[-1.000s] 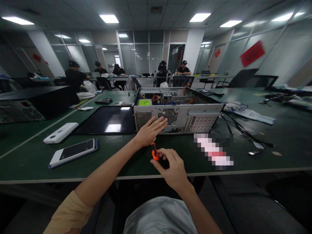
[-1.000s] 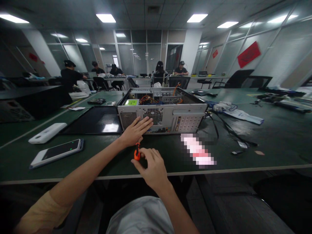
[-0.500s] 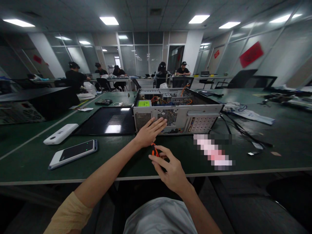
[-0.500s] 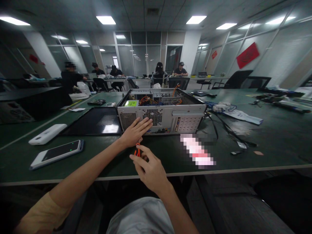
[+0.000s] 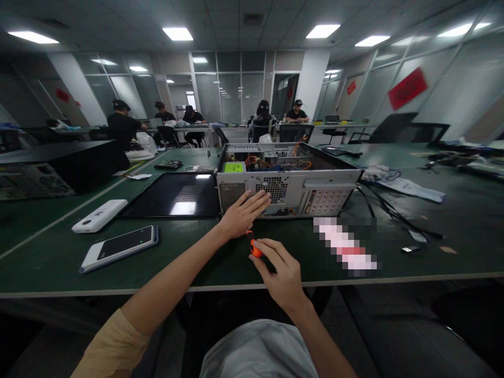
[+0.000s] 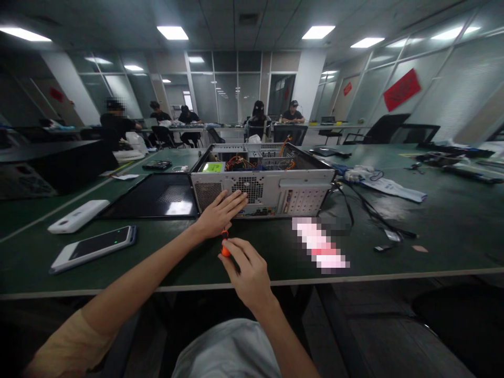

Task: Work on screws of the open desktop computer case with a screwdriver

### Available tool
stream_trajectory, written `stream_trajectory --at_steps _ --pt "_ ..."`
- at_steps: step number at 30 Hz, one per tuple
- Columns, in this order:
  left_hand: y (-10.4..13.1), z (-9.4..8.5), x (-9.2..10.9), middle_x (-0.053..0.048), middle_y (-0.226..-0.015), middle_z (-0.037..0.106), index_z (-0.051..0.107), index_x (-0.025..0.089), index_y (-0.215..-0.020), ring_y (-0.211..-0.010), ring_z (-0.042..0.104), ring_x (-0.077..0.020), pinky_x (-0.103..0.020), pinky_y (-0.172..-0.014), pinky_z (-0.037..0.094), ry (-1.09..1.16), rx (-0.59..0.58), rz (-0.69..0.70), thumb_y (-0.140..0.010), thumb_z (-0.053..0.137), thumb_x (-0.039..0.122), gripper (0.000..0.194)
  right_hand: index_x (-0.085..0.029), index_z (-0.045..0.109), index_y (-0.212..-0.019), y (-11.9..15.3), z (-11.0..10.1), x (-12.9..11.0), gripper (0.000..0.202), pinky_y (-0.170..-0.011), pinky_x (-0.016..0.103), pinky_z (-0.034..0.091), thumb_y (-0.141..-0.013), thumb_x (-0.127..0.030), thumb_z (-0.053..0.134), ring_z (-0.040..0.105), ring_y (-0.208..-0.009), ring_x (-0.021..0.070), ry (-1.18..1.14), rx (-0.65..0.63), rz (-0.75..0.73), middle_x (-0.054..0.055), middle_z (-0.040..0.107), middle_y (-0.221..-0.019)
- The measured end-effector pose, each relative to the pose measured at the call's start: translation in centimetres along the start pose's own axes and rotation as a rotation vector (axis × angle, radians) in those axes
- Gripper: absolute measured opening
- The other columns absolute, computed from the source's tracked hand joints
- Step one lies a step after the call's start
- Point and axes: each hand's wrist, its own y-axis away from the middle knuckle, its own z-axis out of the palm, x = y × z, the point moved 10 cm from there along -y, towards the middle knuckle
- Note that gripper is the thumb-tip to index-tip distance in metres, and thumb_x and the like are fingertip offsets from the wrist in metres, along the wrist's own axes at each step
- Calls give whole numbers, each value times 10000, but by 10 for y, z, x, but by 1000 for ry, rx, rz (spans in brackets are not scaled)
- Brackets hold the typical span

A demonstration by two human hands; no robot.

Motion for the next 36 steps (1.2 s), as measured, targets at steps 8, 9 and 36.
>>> stream_trajectory --at_steps 8,9,36 --pt "0 -1 1 -131 -1720 184 182 84 -1641 -1612 108 -242 -479 -1313 79 2 -29 6 -859 545 138 864 -203 692 -1188 3 -13 2 278 -881 332 639 -929 -103 693 730 -971 198 6 126 20 106 736 -1068" --pt "0 -1 1 -132 -1721 180 184 83 -1641 -1611 110 -244 -481 -1312 81 3 -32 6 -857 542 140 864 -205 692 -1190 3 -14 2 284 -881 335 639 -927 -99 692 730 -970 199 4 139 25 104 736 -1066" --pt "8 -34 -3 -173 -1615 435 367 100 -1574 -1551 321 -281 -502 -1262 274 161 314 54 -870 506 149 719 -233 624 -1187 21 -37 39 177 -697 320 655 -1020 -239 567 752 -835 167 -273 452 336 85 695 -1165"
